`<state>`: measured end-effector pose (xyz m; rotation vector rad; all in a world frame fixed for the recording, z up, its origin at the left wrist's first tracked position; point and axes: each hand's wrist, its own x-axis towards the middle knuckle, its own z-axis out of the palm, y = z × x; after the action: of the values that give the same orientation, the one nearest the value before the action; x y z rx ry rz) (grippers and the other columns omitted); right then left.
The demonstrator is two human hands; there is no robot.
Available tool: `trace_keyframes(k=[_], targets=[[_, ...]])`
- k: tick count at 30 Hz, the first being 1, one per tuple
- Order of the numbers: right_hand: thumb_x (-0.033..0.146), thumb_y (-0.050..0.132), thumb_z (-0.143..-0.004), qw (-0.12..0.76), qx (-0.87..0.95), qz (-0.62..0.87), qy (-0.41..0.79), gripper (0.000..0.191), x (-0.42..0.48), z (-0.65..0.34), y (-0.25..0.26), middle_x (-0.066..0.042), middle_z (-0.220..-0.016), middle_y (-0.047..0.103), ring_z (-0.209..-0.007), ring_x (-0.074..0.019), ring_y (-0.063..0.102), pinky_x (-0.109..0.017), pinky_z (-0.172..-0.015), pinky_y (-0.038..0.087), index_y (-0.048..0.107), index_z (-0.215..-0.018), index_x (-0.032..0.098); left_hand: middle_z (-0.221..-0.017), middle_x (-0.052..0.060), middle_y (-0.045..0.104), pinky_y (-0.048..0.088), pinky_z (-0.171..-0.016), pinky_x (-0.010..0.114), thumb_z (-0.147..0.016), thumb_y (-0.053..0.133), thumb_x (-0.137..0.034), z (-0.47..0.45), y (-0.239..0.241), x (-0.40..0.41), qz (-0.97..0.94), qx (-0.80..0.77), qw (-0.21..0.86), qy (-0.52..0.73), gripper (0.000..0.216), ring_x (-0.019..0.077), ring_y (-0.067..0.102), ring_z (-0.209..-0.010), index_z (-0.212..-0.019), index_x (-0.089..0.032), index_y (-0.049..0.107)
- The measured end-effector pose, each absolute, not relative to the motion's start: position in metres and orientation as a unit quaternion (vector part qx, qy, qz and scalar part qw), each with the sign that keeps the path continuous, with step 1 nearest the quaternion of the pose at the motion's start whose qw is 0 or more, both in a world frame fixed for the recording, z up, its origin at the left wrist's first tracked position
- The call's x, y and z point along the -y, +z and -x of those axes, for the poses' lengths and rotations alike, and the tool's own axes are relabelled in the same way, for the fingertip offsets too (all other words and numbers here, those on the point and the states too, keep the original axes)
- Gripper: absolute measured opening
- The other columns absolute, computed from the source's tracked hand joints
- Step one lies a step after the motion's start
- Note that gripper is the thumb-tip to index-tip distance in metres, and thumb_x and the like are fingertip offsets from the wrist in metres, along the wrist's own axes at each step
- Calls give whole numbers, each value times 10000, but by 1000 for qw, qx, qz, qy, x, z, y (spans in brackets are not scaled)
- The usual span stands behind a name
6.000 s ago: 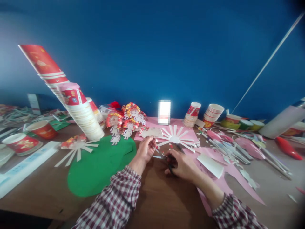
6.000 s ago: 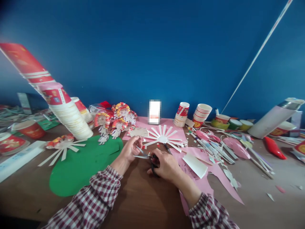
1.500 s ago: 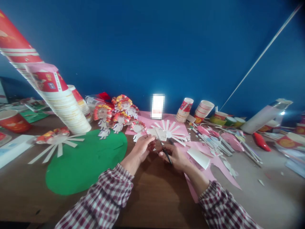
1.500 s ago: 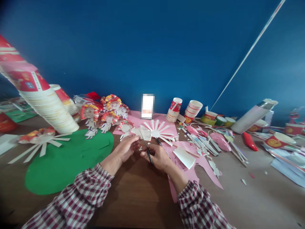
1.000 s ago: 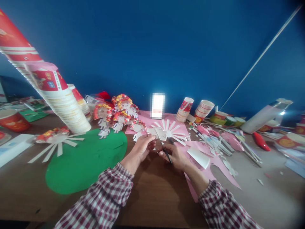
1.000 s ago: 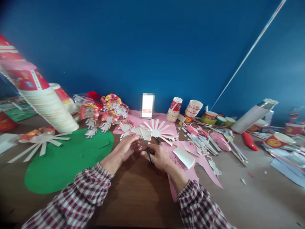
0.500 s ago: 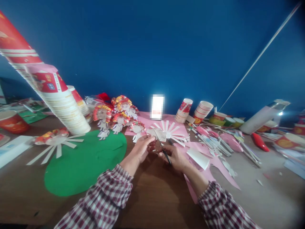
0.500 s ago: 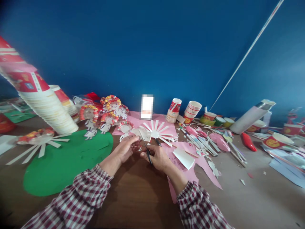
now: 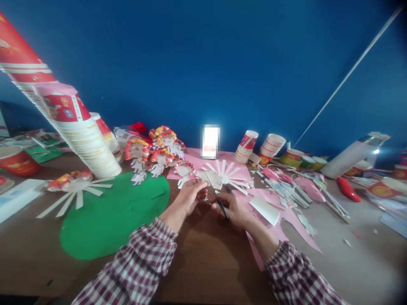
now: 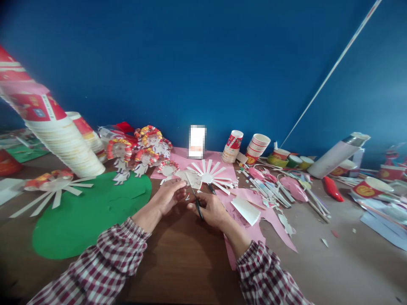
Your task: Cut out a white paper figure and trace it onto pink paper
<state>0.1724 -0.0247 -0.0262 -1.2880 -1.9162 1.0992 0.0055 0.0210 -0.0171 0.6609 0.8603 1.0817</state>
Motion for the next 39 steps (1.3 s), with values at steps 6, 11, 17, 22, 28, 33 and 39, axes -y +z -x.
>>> trace_keyframes(k=[6, 11, 17, 22, 28, 33, 39], targets=[[494, 576, -790, 299, 714, 474, 421, 360, 25, -171, -25, 20, -579, 537, -537, -111, 490, -200, -489, 355, 617, -913, 159, -598, -14, 574, 433, -471, 164, -596, 723, -165, -6, -16, -21, -295, -389, 725, 485, 173, 56, 532, -490, -659, -129, 565], [496, 579, -787, 301, 715, 467, 425, 358, 26, -171, -22, 24, -588, 514, -534, -104, 468, -197, -484, 341, 626, -907, 162, -591, -15, 567, 437, -470, 166, -600, 718, -160, -6, -17, -21, -283, -393, 727, 486, 169, 58, 534, -490, -666, -126, 567], [545, 559, -778, 298, 714, 471, 425, 389, 25, -171, -20, 19, -597, 503, -533, -107, 452, -200, -475, 334, 632, -886, 179, -601, -4, 574, 440, -469, 166, -595, 733, -163, -6, -17, -21, -284, -394, 728, 484, 176, 59, 535, -494, -673, -115, 583], [552, 570, -767, 295, 714, 474, 422, 381, 25, -172, -20, 14, -598, 503, -538, -111, 447, -202, -476, 334, 631, -851, 185, -596, -3, 574, 444, -468, 171, -599, 731, -162, -6, -17, -20, -283, -393, 730, 482, 165, 61, 533, -493, -676, -112, 594], [528, 578, -772, 298, 713, 469, 426, 360, 25, -173, -20, 18, -605, 489, -536, -103, 424, -201, -477, 311, 633, -852, 182, -606, 3, 581, 454, -473, 172, -614, 709, -151, -5, -19, -21, -284, -391, 731, 482, 137, 63, 541, -499, -678, -107, 597], [500, 586, -778, 298, 716, 465, 426, 328, 25, -173, -19, 15, -631, 509, -548, -105, 435, -206, -498, 322, 634, -859, 187, -611, 8, 587, 461, -474, 173, -626, 693, -142, -6, -16, -22, -279, -402, 728, 480, 122, 65, 545, -498, -684, -107, 592], [500, 593, -773, 287, 714, 481, 420, 329, 25, -173, -19, 20, -581, 493, -517, -105, 436, -203, -466, 307, 635, -840, 181, -615, 13, 589, 462, -475, 173, -634, 690, -138, -5, -16, -21, -277, -405, 730, 476, 121, 64, 541, -498, -690, -105, 588]])
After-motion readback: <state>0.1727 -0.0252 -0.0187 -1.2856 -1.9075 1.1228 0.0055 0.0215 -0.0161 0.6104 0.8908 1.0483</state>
